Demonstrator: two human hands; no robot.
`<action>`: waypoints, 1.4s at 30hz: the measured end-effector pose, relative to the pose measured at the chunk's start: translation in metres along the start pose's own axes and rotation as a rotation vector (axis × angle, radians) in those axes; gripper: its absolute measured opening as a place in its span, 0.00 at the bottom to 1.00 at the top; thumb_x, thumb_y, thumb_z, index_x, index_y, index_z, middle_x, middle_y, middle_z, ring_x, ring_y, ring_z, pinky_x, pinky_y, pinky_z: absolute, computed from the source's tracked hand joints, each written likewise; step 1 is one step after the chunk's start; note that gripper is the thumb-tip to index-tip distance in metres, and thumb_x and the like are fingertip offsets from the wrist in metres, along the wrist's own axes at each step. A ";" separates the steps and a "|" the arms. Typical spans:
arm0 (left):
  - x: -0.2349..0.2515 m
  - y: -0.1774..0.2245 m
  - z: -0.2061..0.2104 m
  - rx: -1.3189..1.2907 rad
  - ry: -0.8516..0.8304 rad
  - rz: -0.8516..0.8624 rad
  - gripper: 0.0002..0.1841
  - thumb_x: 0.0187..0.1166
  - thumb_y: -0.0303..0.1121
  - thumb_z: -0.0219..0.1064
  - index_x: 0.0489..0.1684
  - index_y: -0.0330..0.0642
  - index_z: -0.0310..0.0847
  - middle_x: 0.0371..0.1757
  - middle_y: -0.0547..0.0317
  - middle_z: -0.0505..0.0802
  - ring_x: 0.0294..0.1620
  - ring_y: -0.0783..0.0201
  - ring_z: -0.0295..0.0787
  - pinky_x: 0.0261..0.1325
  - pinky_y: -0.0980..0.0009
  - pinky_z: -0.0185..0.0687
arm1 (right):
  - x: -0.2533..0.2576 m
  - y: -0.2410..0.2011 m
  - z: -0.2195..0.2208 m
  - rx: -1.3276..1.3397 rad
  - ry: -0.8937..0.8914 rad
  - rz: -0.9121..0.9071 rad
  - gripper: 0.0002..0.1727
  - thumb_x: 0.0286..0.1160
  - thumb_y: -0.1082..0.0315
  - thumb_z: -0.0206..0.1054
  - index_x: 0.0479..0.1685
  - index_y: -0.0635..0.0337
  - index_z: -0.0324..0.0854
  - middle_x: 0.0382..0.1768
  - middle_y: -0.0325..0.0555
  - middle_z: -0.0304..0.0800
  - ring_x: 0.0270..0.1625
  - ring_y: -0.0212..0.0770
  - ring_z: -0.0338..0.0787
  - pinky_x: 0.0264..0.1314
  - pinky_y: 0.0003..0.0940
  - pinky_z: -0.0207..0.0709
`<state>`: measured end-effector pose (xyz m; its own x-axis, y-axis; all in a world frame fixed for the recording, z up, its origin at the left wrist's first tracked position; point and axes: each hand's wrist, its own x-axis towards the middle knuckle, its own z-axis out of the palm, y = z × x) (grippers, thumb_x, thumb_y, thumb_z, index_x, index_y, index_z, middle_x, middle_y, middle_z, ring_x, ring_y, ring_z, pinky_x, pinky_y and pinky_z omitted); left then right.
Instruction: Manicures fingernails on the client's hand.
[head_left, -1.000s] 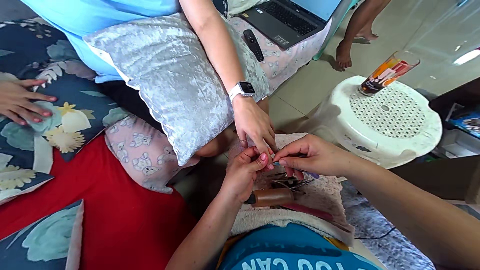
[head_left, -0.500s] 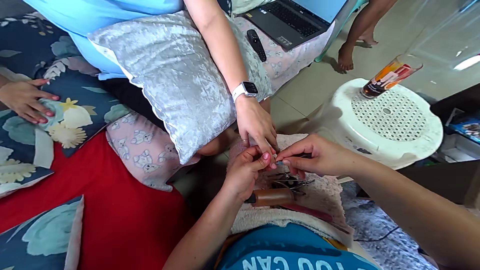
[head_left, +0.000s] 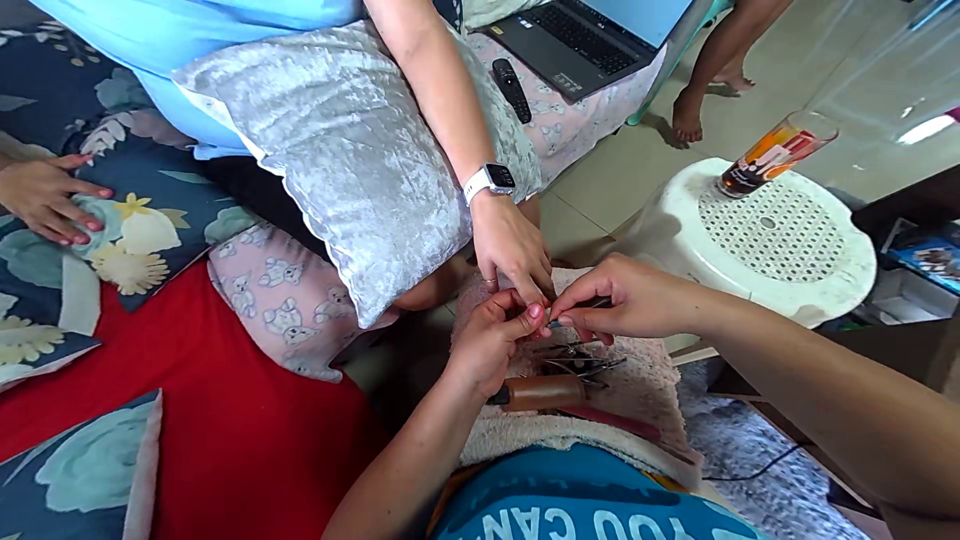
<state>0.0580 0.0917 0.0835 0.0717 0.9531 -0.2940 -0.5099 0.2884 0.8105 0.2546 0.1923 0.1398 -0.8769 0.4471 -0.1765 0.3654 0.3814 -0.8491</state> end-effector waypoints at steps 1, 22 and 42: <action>0.000 0.000 0.000 0.000 0.000 0.002 0.05 0.80 0.17 0.63 0.42 0.35 0.83 0.37 0.56 0.91 0.36 0.67 0.90 0.49 0.72 0.89 | 0.000 0.000 0.001 0.003 0.003 0.000 0.10 0.84 0.68 0.66 0.45 0.60 0.93 0.24 0.32 0.90 0.20 0.17 0.82 0.23 0.12 0.75; -0.001 0.003 0.002 0.004 -0.009 -0.006 0.05 0.81 0.18 0.63 0.44 0.35 0.82 0.38 0.56 0.91 0.38 0.67 0.90 0.50 0.71 0.89 | 0.002 -0.007 -0.005 -0.064 -0.021 0.004 0.09 0.82 0.69 0.68 0.43 0.61 0.94 0.25 0.35 0.92 0.23 0.20 0.86 0.29 0.16 0.83; 0.008 -0.011 0.002 -0.065 -0.048 0.012 0.09 0.78 0.15 0.63 0.51 0.33 0.81 0.43 0.53 0.93 0.44 0.63 0.93 0.57 0.67 0.90 | -0.016 0.016 -0.009 0.378 0.133 -0.168 0.11 0.83 0.68 0.63 0.45 0.59 0.92 0.21 0.34 0.87 0.18 0.22 0.81 0.20 0.15 0.75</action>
<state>0.0658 0.0965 0.0735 0.1051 0.9602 -0.2589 -0.5652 0.2719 0.7789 0.2775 0.1990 0.1333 -0.8576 0.5138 0.0247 0.0588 0.1457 -0.9876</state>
